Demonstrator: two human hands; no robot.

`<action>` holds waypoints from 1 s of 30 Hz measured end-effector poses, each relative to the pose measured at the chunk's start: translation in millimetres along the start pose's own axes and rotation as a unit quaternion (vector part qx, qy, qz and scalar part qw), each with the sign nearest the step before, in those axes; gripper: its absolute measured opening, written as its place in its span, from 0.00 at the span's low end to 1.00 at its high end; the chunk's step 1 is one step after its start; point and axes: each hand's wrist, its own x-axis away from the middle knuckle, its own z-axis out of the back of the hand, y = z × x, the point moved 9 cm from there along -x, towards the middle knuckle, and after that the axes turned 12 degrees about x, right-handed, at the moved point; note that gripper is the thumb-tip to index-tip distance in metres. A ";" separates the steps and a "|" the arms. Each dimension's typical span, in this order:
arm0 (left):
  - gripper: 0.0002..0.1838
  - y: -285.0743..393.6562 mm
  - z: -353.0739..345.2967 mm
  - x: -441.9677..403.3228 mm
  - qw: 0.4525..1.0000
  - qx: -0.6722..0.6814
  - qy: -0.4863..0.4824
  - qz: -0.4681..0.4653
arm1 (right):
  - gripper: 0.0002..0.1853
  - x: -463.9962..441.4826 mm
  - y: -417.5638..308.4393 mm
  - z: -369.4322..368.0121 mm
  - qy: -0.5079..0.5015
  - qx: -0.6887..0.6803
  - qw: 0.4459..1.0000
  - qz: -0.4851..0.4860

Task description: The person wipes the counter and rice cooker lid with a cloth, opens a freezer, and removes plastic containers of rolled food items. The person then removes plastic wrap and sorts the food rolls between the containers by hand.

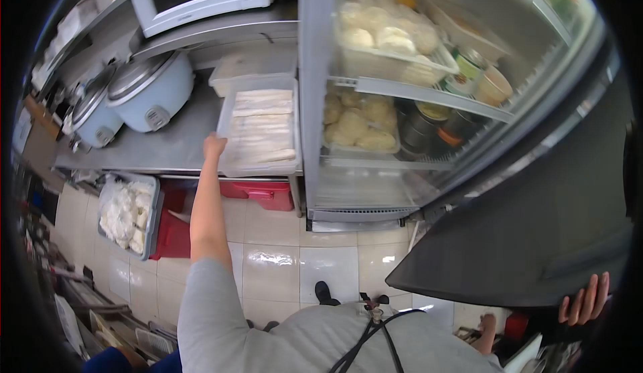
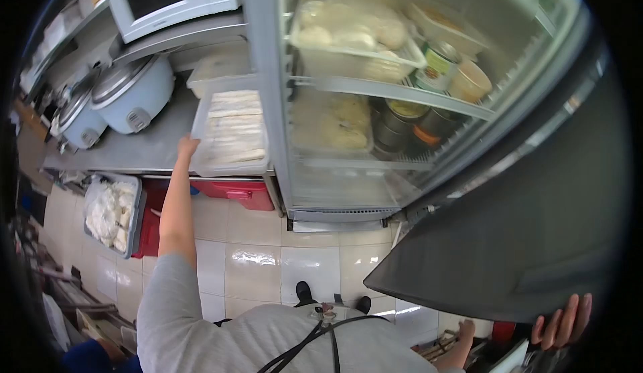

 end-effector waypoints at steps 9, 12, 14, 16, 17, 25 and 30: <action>0.19 122.1 43.8 119.6 0.938 0.244 0.104 -0.221 | 0.22 148.4 -194.1 -22.9 -0.289 -0.416 0.363 -0.782; 0.17 246.5 69.2 239.8 0.916 0.331 0.061 -0.218 | 0.26 170.7 -301.2 5.3 -0.215 -0.488 0.027 -0.846; 0.16 297.8 63.4 299.0 0.885 0.394 0.012 -0.249 | 0.29 154.4 -348.1 6.5 -0.199 -0.549 -0.089 -0.807; 0.15 348.2 44.1 361.5 0.838 0.464 -0.075 -0.277 | 0.32 137.5 -377.3 3.6 -0.191 -0.608 -0.157 -0.755; 0.14 383.2 41.3 403.8 0.817 0.464 -0.112 -0.325 | 0.34 129.9 -385.8 2.4 -0.188 -0.639 -0.180 -0.724; 0.53 521.9 112.0 617.6 0.605 0.663 -0.156 -0.412 | 0.36 261.8 -447.6 -41.7 -0.222 -0.693 -0.058 -0.684; 0.66 547.7 123.4 687.5 0.656 0.620 -0.057 -0.426 | 0.33 362.5 -437.3 -96.1 -0.189 -0.618 -0.156 -0.747</action>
